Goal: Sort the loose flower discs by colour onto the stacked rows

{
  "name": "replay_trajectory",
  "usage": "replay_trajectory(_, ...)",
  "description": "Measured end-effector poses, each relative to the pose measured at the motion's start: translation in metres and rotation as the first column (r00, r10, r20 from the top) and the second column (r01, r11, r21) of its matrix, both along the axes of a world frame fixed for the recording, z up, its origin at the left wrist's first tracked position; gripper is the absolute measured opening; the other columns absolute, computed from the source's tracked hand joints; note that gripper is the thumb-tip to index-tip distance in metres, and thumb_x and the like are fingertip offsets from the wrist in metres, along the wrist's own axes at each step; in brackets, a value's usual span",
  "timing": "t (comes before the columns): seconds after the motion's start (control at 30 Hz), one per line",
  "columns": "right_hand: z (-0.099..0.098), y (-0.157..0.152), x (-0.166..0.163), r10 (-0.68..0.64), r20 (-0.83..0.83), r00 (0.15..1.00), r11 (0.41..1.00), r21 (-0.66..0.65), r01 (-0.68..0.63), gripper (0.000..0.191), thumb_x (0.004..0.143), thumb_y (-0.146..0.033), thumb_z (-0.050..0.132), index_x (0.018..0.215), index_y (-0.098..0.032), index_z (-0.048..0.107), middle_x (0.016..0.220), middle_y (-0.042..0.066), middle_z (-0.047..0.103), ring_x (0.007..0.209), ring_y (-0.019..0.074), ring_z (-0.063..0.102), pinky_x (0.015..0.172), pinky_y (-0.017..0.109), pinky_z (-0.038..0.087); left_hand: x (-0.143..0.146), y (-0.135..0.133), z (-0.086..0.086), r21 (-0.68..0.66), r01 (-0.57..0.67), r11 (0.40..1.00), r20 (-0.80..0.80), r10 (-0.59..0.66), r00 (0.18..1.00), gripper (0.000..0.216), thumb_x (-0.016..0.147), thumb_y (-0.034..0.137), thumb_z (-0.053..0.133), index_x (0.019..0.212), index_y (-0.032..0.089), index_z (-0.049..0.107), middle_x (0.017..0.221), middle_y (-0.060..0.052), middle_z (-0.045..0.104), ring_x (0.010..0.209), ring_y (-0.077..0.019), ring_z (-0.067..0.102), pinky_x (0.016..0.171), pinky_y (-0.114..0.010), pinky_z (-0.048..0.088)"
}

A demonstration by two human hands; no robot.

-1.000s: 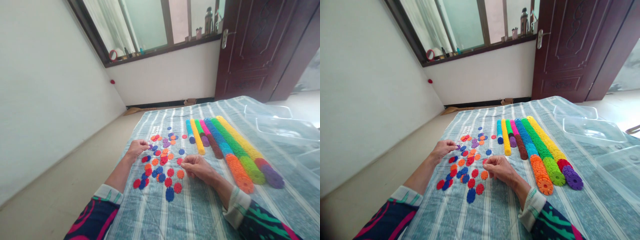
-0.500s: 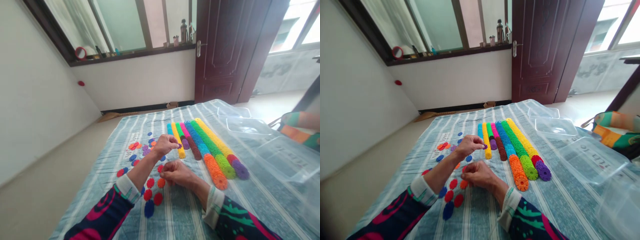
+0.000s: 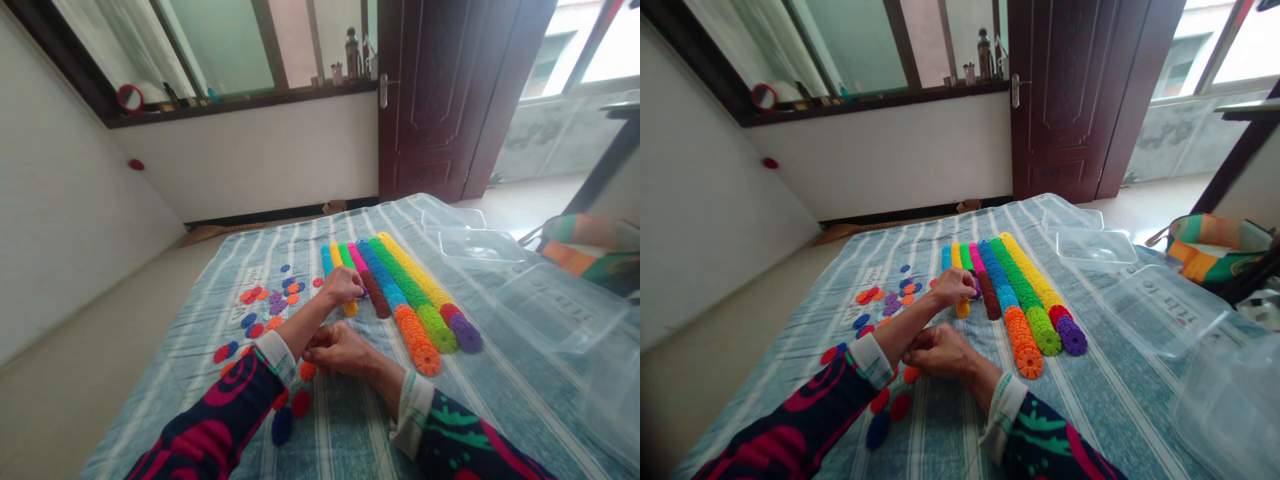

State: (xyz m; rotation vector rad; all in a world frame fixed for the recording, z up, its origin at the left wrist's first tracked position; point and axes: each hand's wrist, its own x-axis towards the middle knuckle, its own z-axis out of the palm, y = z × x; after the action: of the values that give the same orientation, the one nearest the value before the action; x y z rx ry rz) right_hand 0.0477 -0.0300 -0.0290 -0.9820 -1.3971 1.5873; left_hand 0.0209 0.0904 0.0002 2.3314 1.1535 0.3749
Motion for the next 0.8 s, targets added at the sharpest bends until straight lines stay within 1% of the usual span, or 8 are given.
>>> replay_trajectory(0.2,0.0014,-0.0011,0.0013,0.008,0.020,1.000,1.000,0.011,-0.008,0.014,0.081,-0.016,0.065,0.067,-0.017,0.066,0.052,-0.006,0.051,0.046,0.0076,0.043,0.046,0.021,0.034,0.0004,-0.0019,0.0019,0.067,-0.022,0.998,-0.045,0.025,0.999,0.008,0.060,0.013,0.067,0.062,0.015,0.074,0.052,0.002,0.061,0.052,-0.0099,0.051,0.049,-0.022,0.033)
replay_trajectory(0.37,-0.0006,-0.0008,0.0012,0.002,0.029,1.000,1.000,0.024,-0.003,0.010,0.081,-0.014,0.063,0.074,-0.017,0.070,0.054,-0.006,0.055,0.047,0.0086,0.046,0.047,0.022,0.036,-0.0001,-0.0047,0.0058,0.098,-0.052,0.994,-0.084,0.061,0.995,0.008,0.061,0.014,0.069,0.065,0.016,0.076,0.057,0.002,0.064,0.057,-0.0118,0.054,0.052,-0.024,0.034)
replay_trajectory(0.5,-0.0007,-0.0006,0.0002,0.002,0.012,1.000,1.000,0.028,-0.002,0.012,0.080,-0.011,0.062,0.073,-0.017,0.068,0.053,-0.006,0.054,0.045,0.0081,0.045,0.046,0.021,0.036,-0.0002,-0.0053,0.0055,0.072,-0.041,0.997,-0.079,0.047,0.996,0.011,0.061,0.013,0.069,0.067,0.016,0.077,0.061,0.000,0.067,0.059,-0.0134,0.057,0.054,-0.024,0.036)
replay_trajectory(0.63,0.0010,-0.0007,-0.0002,0.008,-0.008,1.000,0.999,0.037,-0.008,0.014,0.080,-0.007,0.060,0.070,-0.017,0.065,0.052,-0.007,0.052,0.044,0.0070,0.044,0.045,0.020,0.035,0.0005,-0.0050,0.0044,0.084,-0.011,0.996,-0.080,0.018,0.997,0.012,0.062,0.011,0.067,0.067,0.016,0.077,0.061,-0.001,0.068,0.059,-0.0134,0.057,0.055,-0.024,0.037)
replay_trajectory(0.8,0.0021,-0.0017,0.0009,-0.011,0.027,1.000,0.999,0.032,0.010,0.018,0.082,-0.013,0.062,0.065,-0.017,0.062,0.050,-0.006,0.052,0.045,0.0081,0.045,0.045,0.021,0.035,-0.0065,-0.0016,0.0082,0.139,-0.028,0.990,-0.032,0.033,0.999,0.012,0.066,0.013,0.063,0.067,0.016,0.075,0.063,0.000,0.067,0.063,-0.0135,0.058,0.059,-0.024,0.039)
